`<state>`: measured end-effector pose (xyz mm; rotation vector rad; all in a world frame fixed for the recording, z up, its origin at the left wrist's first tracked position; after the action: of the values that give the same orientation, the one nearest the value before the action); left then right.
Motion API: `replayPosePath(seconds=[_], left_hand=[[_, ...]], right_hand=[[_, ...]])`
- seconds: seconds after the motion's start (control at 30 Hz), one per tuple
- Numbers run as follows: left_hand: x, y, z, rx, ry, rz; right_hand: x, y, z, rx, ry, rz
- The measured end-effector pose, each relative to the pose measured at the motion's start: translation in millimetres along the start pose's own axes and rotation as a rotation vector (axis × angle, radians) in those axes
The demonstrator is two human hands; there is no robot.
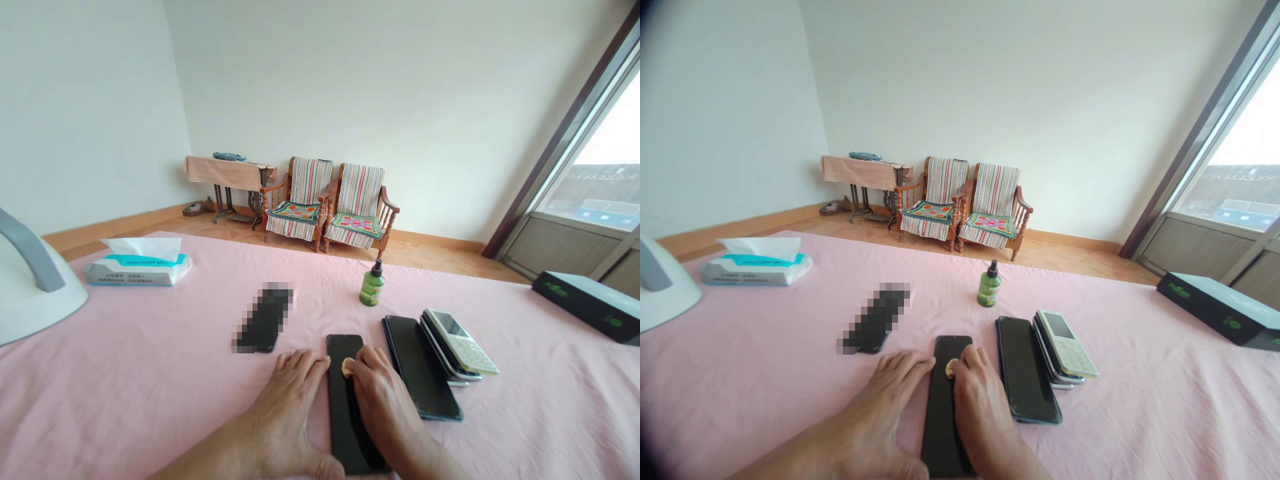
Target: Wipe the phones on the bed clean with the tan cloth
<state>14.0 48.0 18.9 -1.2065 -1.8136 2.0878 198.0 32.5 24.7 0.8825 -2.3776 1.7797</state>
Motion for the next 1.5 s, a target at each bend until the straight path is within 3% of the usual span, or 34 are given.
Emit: replayPosePath(seconds=[0.3,0.8,0.93,1.27,1.37,1.5], left_hand=[[-12,-11.5,0,0.086,-0.070,-0.009],[-9,-8.9,0,0.027,-0.021,0.012],[-8,-7.0,0,0.000,-0.007,0.023],[-11,-4.0,-4,-0.025,-0.071,-0.034],[-14,-6.3,-5,-0.008,-0.074,-0.044],[-13,-7.1,-3,-0.008,-0.030,-0.036]], right_hand=[[1,6,-37,-0.063,0.039,0.016],[-4,14,-48,-0.068,-0.017,-0.025],[-3,5,-35,-0.057,-0.027,-0.042],[25,-1,42,0.070,-0.176,-0.197],[24,-1,41,0.077,-0.181,-0.214],[18,-4,13,0.050,-0.088,-0.212]])
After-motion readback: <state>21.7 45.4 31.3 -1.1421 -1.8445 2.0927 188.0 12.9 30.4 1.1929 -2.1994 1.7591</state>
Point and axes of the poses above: each hand's wrist, its own z-axis away from the middle knuckle, its own y-axis out of the palm, x = y × z, the point moved 2 cm from there along -z, towards the middle knuckle, and after that the axes turned 5 degrees about -y, right-handed, at the moved point
